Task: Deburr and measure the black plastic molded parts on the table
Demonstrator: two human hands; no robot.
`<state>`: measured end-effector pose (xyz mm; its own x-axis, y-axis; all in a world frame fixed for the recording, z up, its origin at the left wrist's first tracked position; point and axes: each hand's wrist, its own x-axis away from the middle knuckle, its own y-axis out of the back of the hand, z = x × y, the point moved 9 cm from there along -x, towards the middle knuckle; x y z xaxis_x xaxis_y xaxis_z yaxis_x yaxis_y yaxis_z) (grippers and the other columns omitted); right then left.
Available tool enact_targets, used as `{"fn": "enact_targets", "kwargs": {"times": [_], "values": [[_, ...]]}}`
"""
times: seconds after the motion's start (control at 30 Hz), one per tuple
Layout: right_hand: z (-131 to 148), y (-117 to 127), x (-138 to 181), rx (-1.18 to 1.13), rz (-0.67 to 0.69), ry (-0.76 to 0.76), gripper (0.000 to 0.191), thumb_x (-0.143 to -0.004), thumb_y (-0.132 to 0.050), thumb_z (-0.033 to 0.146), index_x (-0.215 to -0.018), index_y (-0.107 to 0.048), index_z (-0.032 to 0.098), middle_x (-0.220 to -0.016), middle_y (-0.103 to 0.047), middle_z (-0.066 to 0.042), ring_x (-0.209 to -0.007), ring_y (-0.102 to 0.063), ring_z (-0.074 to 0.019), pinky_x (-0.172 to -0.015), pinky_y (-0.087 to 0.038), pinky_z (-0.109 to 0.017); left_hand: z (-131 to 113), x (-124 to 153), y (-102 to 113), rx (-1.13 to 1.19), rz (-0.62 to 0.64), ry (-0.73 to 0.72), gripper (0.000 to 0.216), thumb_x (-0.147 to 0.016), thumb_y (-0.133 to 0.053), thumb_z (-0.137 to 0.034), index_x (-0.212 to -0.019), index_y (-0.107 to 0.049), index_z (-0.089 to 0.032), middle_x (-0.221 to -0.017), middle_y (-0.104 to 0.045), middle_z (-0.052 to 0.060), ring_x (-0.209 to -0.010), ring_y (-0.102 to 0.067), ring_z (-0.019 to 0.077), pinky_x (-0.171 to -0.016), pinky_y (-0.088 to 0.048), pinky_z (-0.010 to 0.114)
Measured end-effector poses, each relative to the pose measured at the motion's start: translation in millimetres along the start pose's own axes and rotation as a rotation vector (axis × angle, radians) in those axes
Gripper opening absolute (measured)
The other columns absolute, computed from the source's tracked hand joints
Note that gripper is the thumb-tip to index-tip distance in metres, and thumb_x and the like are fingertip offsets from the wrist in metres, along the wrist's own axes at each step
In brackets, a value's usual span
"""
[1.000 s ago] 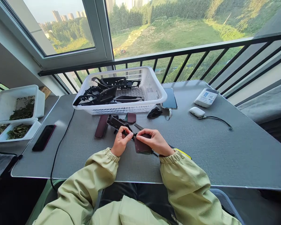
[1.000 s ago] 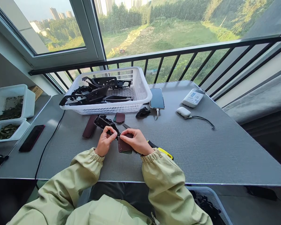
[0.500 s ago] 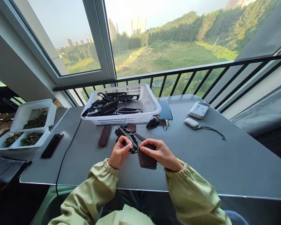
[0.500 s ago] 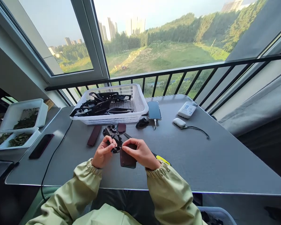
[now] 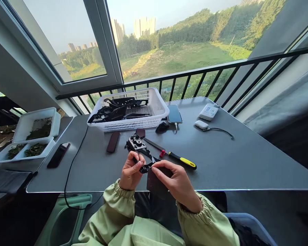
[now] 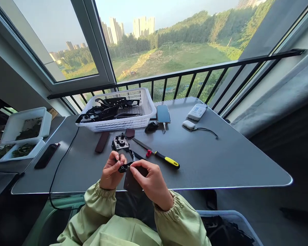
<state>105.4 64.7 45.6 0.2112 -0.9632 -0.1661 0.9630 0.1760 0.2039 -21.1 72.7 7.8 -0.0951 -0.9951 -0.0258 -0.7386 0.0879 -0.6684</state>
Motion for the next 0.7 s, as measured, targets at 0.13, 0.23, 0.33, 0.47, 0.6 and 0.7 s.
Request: {"fn": "enact_targets", "kwargs": {"times": [0.13, 0.23, 0.33, 0.47, 0.6, 0.7], "values": [[9.2, -4.3, 13.1, 0.014, 0.028, 0.045, 0.016, -0.080, -0.062, 0.030, -0.075, -0.071, 0.018, -0.070, -0.071, -0.003, -0.062, -0.063, -0.0162, -0.060, -0.049, -0.025, 3.4, 9.7, -4.8, 0.029, 0.017, 0.020, 0.034, -0.068, -0.078, -0.025, -0.077, -0.045, -0.020, -0.067, -0.047, -0.004, -0.062, -0.043, 0.0079, -0.060, -0.035, 0.020], [15.4, -8.4, 21.9, -0.027, 0.086, 0.055, 0.014, -0.079, -0.063, 0.029, -0.074, -0.072, 0.019, -0.069, -0.071, -0.002, -0.063, -0.063, -0.0159, -0.062, -0.049, -0.025, 1.5, 15.6, -7.5, 0.043, 0.021, 0.019, 0.034, -0.068, -0.078, -0.025, -0.078, -0.045, -0.020, -0.067, -0.046, -0.004, -0.062, -0.043, 0.0082, -0.059, -0.036, 0.020], [7.0, 2.4, 26.9, -0.163, -0.008, -0.054, 0.015, -0.075, -0.069, 0.034, -0.074, -0.072, 0.019, -0.070, -0.070, -0.002, -0.065, -0.062, -0.0158, -0.061, -0.048, -0.025, 0.0, 20.9, -11.0, 0.090, 0.035, 0.041, 0.035, -0.067, -0.078, -0.024, -0.077, -0.044, -0.021, -0.067, -0.045, -0.004, -0.061, -0.043, 0.0082, -0.058, -0.037, 0.021], [-19.6, -1.3, 30.6, -0.553, -0.015, -0.295, 0.030, -0.061, -0.081, 0.045, -0.069, -0.069, 0.018, -0.062, -0.063, 0.000, -0.052, -0.054, -0.0113, -0.049, -0.044, -0.022, 3.3, 27.9, -16.9, 0.171, 0.083, 0.106, 0.036, -0.067, -0.079, -0.024, -0.077, -0.044, -0.020, -0.065, -0.045, -0.004, -0.058, -0.044, 0.0071, -0.057, -0.038, 0.020], [-29.4, -9.3, 29.8, -0.912, -0.045, -0.362, 0.032, -0.055, -0.085, 0.043, -0.068, -0.066, 0.020, -0.054, -0.056, 0.004, -0.046, -0.051, -0.0090, -0.050, -0.049, -0.023, 12.0, 34.3, -23.0, 0.188, 0.148, 0.210, 0.035, -0.067, -0.080, -0.025, -0.078, -0.047, -0.020, -0.063, -0.046, -0.005, -0.058, -0.049, 0.0074, -0.063, -0.044, 0.023], [-29.1, -12.2, 30.0, -0.962, -0.081, -0.359, 0.028, -0.058, -0.085, 0.039, -0.070, -0.067, 0.022, -0.055, -0.058, 0.004, -0.049, -0.055, -0.0094, -0.050, -0.049, -0.020, 18.4, 38.9, -21.8, 0.161, 0.117, 0.287, 0.031, -0.070, -0.078, -0.028, -0.085, -0.052, -0.020, -0.070, -0.054, -0.002, -0.064, -0.057, 0.0089, -0.062, -0.046, 0.022]]}}
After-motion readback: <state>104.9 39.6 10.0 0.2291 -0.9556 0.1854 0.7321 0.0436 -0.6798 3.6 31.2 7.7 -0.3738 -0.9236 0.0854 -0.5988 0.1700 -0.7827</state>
